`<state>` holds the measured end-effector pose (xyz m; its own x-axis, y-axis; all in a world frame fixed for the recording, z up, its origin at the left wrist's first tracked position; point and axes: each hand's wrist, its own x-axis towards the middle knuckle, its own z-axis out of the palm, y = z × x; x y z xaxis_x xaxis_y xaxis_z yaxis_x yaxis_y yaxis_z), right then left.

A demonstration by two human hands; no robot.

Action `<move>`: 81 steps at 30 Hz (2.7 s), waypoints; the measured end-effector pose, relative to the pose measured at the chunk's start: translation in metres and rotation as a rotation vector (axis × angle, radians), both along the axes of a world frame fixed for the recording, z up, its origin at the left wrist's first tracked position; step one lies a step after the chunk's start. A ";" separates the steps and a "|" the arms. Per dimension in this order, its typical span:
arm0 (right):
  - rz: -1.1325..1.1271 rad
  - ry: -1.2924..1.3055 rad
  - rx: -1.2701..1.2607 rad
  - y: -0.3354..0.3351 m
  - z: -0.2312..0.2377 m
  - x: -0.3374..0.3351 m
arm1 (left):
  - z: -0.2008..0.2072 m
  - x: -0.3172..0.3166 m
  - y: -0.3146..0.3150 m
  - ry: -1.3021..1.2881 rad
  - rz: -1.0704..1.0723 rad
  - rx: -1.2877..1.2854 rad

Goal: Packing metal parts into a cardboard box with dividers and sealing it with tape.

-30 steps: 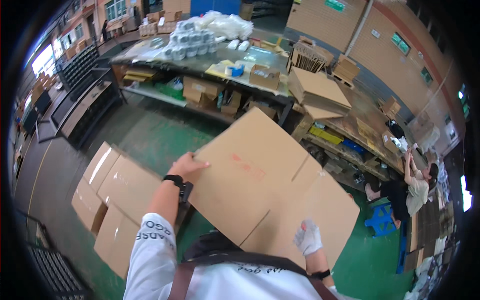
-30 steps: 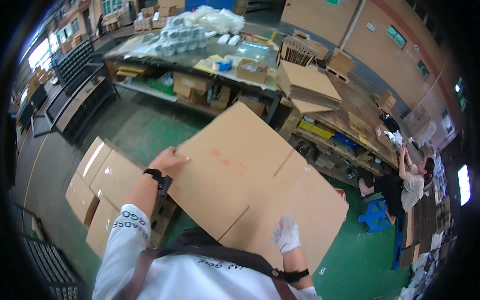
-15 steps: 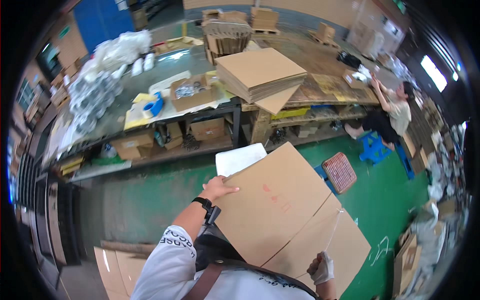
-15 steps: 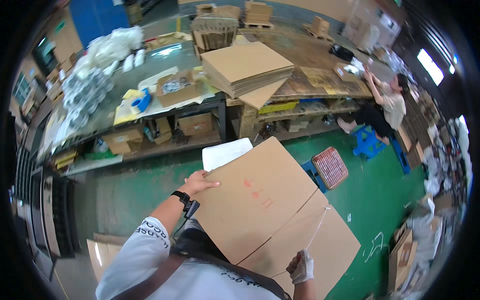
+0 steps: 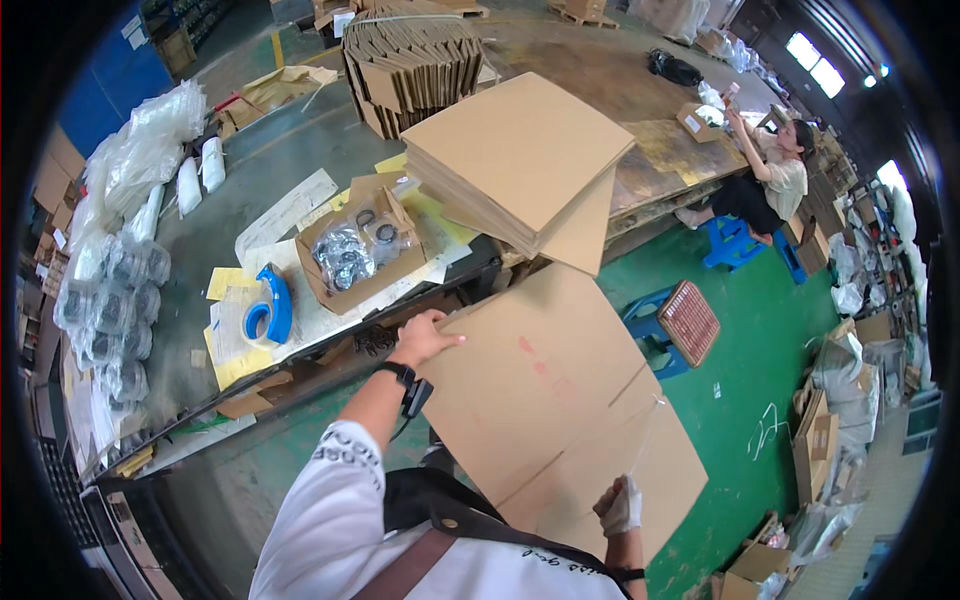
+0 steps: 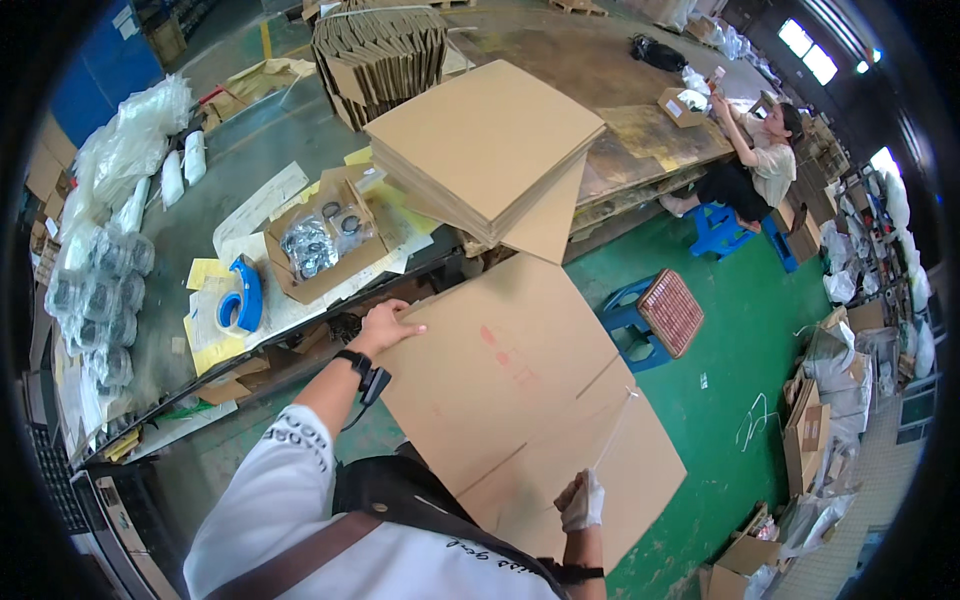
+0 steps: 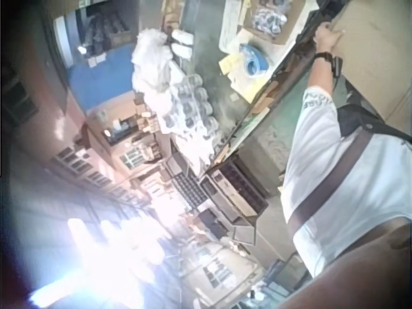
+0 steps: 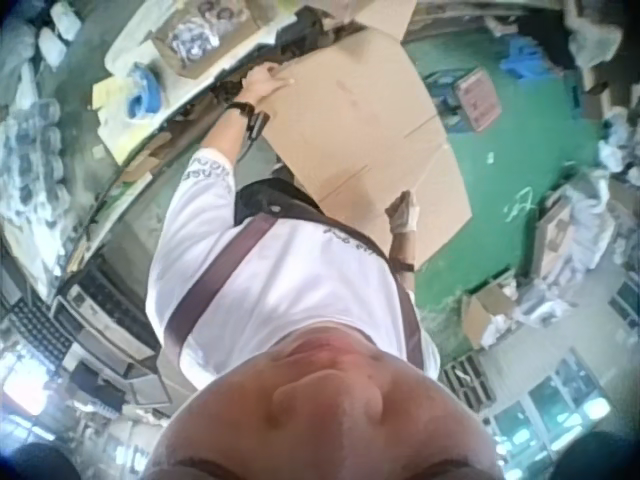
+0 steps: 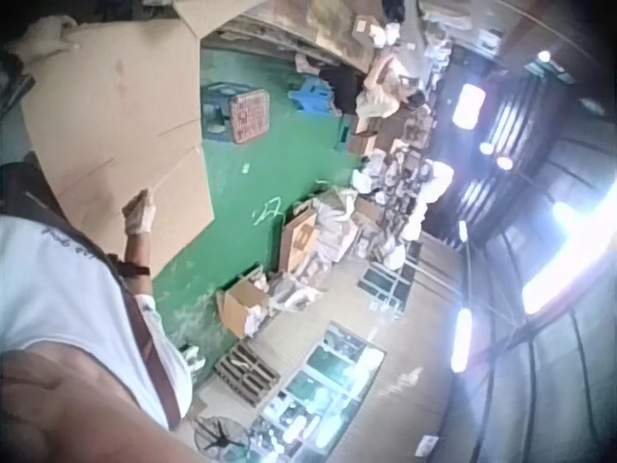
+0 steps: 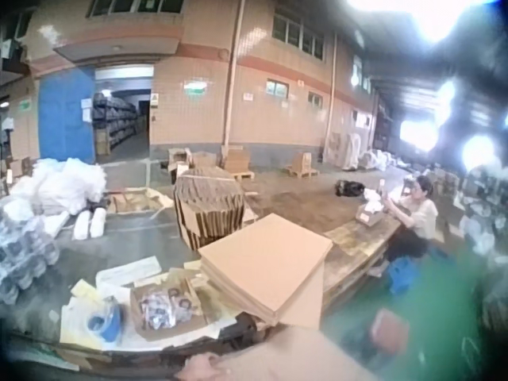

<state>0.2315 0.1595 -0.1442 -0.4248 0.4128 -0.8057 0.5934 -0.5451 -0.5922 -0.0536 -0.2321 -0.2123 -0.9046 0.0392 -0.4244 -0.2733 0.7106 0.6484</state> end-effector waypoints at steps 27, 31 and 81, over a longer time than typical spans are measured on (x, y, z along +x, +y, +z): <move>0.395 -0.029 0.328 -0.042 -0.135 0.000 | -0.019 0.187 -0.127 0.180 0.122 0.004; 0.538 0.104 0.974 -0.059 -0.129 0.001 | 0.025 0.216 -0.229 0.591 0.517 -0.299; 1.402 0.622 -0.009 -0.405 0.001 -0.272 | 0.053 0.018 -0.221 0.400 -0.301 -0.512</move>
<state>-0.0405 -0.2459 -0.1435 -0.7162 -0.5988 -0.3584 0.2841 0.2190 -0.9335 -0.0354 -0.4529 -0.1598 -0.9761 0.1961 -0.0943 0.1712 0.9597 0.2228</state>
